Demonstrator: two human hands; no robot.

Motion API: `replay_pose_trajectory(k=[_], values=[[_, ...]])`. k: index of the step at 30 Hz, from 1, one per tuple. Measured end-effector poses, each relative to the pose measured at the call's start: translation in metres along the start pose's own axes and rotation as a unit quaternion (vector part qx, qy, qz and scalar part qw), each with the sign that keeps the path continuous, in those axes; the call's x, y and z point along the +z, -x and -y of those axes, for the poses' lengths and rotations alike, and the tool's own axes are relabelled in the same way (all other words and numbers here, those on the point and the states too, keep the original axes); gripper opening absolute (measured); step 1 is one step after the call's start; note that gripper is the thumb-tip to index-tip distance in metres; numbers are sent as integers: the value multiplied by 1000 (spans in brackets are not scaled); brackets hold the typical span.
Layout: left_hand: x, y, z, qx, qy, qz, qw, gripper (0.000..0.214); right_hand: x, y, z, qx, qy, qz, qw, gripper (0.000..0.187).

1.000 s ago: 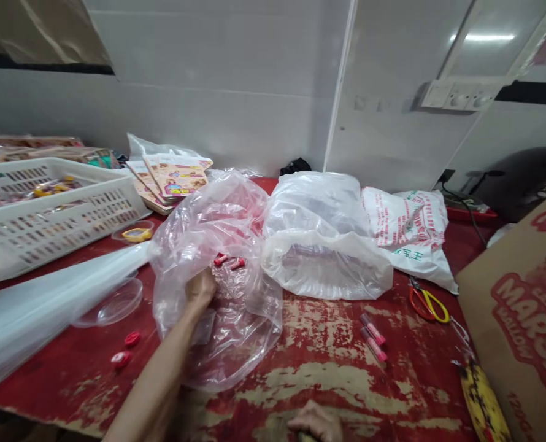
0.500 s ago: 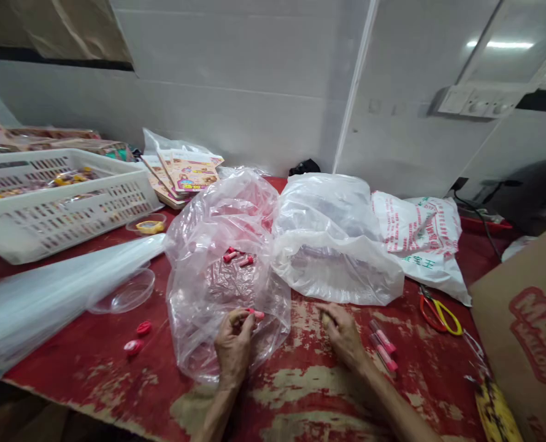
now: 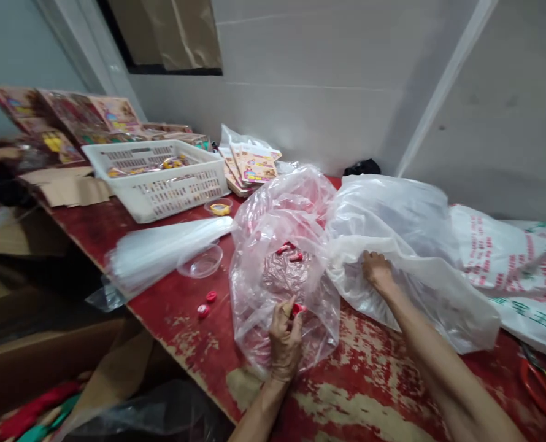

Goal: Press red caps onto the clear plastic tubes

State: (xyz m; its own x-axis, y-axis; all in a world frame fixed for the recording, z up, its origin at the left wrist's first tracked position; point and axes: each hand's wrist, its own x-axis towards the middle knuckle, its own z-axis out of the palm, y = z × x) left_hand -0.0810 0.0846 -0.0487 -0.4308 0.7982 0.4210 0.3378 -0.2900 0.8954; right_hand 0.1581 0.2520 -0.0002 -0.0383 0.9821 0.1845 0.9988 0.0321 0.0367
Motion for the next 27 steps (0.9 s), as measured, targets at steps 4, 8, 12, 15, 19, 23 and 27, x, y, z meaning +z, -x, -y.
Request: replay_pose_trajectory(k=[4,8,12,15,19,23,27], values=[[0,-2,0,-8,10,-15,1000,23,-3,-4,2,-13,-24,26,999,23],[1,-4,5,-47,64,-33,996,19,-14,19,8,-19,-114,20,993,22],[3,-6,11,-116,167,-38,978,22,-21,80,19,-17,-260,10,965,29],[2,-5,10,-180,247,-42,951,31,-21,134,32,55,-623,38,779,39],[-5,3,-6,-228,310,-25,923,37,-27,184,48,133,-848,63,510,43],[-9,23,-39,-283,337,29,898,39,-40,209,49,153,-892,72,419,42],[-8,49,-69,-325,375,80,864,37,-44,232,44,156,-891,48,423,38]])
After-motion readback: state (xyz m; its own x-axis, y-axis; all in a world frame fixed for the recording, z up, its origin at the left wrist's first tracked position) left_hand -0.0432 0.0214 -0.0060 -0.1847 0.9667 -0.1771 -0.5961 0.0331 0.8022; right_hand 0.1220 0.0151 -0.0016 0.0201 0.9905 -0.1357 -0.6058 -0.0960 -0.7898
